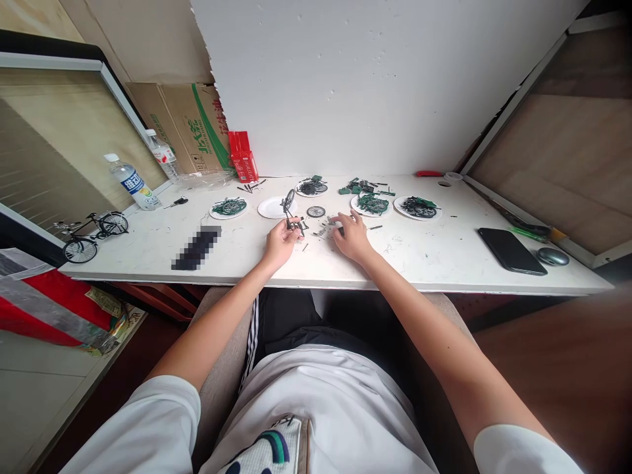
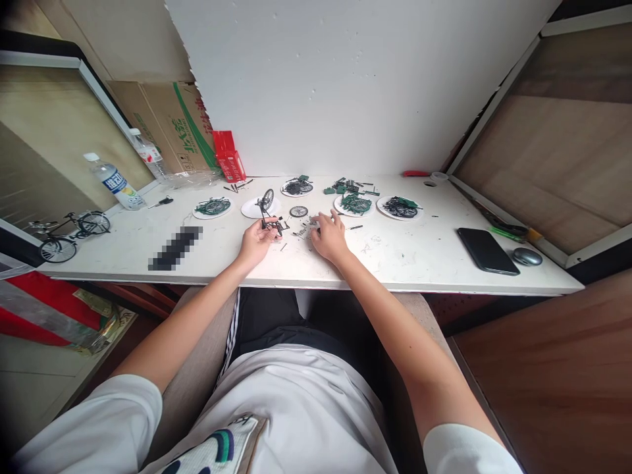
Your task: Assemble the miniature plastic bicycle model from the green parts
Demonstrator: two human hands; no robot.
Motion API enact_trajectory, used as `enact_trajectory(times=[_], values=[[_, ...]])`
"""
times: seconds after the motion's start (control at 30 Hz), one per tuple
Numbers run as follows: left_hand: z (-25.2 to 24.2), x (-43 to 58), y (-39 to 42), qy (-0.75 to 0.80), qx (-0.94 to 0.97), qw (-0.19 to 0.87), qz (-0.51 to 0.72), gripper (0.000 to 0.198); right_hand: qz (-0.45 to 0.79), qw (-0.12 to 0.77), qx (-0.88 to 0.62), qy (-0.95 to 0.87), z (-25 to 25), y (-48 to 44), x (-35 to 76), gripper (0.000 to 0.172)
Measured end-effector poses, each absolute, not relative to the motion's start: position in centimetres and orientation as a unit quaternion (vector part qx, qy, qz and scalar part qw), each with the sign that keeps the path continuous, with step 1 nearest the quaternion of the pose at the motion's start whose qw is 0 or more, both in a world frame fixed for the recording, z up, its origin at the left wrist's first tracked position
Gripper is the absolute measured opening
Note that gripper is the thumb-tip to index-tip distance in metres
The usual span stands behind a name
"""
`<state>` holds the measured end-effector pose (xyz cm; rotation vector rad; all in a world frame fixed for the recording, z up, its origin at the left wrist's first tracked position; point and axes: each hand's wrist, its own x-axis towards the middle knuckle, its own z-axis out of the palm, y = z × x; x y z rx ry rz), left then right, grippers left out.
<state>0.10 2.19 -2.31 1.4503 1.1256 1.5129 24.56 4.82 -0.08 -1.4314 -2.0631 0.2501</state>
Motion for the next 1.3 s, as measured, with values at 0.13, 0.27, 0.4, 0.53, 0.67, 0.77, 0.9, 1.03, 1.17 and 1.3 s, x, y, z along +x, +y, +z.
enact_trajectory(times=[0.13,0.27,0.4,0.53,0.67,0.77,0.9,1.03,1.17,1.3], values=[[-2.3,0.2,2.1,0.436,0.569,0.373,0.588,0.042,0.052,0.224,-0.509,-0.830,-0.4,4.5,24.4,0.050],[-2.1,0.3,2.0,0.440,0.573,0.368,0.586,0.041,0.044,0.196,-0.519,-0.831,-0.4,4.5,24.4,0.048],[-1.9,0.2,2.0,0.445,0.590,0.361,0.568,0.040,0.030,0.205,-0.522,-0.827,-0.6,4.6,24.3,0.044],[-1.1,0.3,2.6,0.459,0.632,0.349,0.518,0.036,0.024,0.223,-0.529,-0.818,-0.6,4.6,24.0,0.045],[0.1,0.8,4.4,0.449,0.661,0.323,0.508,0.034,0.008,0.301,-0.528,-0.794,-0.1,4.4,23.8,0.041],[0.5,1.3,5.6,0.446,0.658,0.323,0.513,0.031,0.014,0.386,-0.501,-0.775,0.2,4.4,23.9,0.033],[-0.1,1.9,5.7,0.454,0.645,0.318,0.527,0.032,0.069,0.477,-0.451,-0.751,0.4,4.6,24.3,0.022],[-0.5,1.9,4.7,0.451,0.665,0.299,0.514,0.035,0.150,0.541,-0.390,-0.729,0.7,4.4,24.1,0.031],[-0.5,1.9,4.4,0.459,0.656,0.282,0.529,0.035,0.264,0.567,-0.359,-0.693,0.9,3.9,23.3,0.036],[-0.6,1.9,4.6,0.456,0.654,0.273,0.539,0.033,0.344,0.554,-0.355,-0.670,0.6,3.3,22.5,0.048]])
